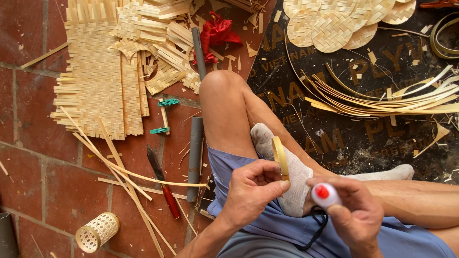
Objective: The person sits on the floor assembling bamboo craft pieces. They apply glue from a squeeze bottle to thin bamboo strips, press strips together, secure joints with plastic clothespins, bend and fit curved bamboo strips, and cut a strip with a knife.
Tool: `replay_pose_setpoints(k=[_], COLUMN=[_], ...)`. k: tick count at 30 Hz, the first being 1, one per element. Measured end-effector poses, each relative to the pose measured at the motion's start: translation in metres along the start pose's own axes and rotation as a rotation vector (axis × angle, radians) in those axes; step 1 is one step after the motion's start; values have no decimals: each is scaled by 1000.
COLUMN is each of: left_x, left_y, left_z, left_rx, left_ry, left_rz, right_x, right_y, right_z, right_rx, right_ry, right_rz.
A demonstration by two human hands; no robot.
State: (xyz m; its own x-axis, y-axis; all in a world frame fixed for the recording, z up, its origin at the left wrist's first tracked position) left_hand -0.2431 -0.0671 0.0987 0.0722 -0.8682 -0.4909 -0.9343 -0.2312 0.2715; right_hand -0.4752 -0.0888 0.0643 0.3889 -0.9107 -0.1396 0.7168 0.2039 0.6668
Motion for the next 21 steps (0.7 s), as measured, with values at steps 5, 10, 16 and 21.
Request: replay_pose_setpoints(k=[5,10,16,21], left_x=[2,4,6,8], left_y=[1,-4,-3,-3], left_z=[12,13,7,3], left_rx=[-13,-42,-18,-15], left_ry=[-65,-27,-79,-62], left_rz=[-14,-34,-25,-32], right_x=[14,33,59,76], right_y=[-2,18,37,48], right_z=[18,39,66,78], right_rx=[-192,-558,-958,-1150], right_ry=[7,-147,-231,-244], right_rz=[36,201,331,436])
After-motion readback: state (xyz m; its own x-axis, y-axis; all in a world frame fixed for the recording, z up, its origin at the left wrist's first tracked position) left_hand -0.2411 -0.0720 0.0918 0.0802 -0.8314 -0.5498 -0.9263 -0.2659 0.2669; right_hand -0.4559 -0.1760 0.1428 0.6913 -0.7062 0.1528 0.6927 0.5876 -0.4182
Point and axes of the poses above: each hand's wrist, its own x-axis towards the middle knuckle, its own y-axis out of the palm, z = x × y, the point moved 2 cm from there along x, towards the middle knuckle, and after that the axes turned 12 degrees about x, right-handed, at the moved point
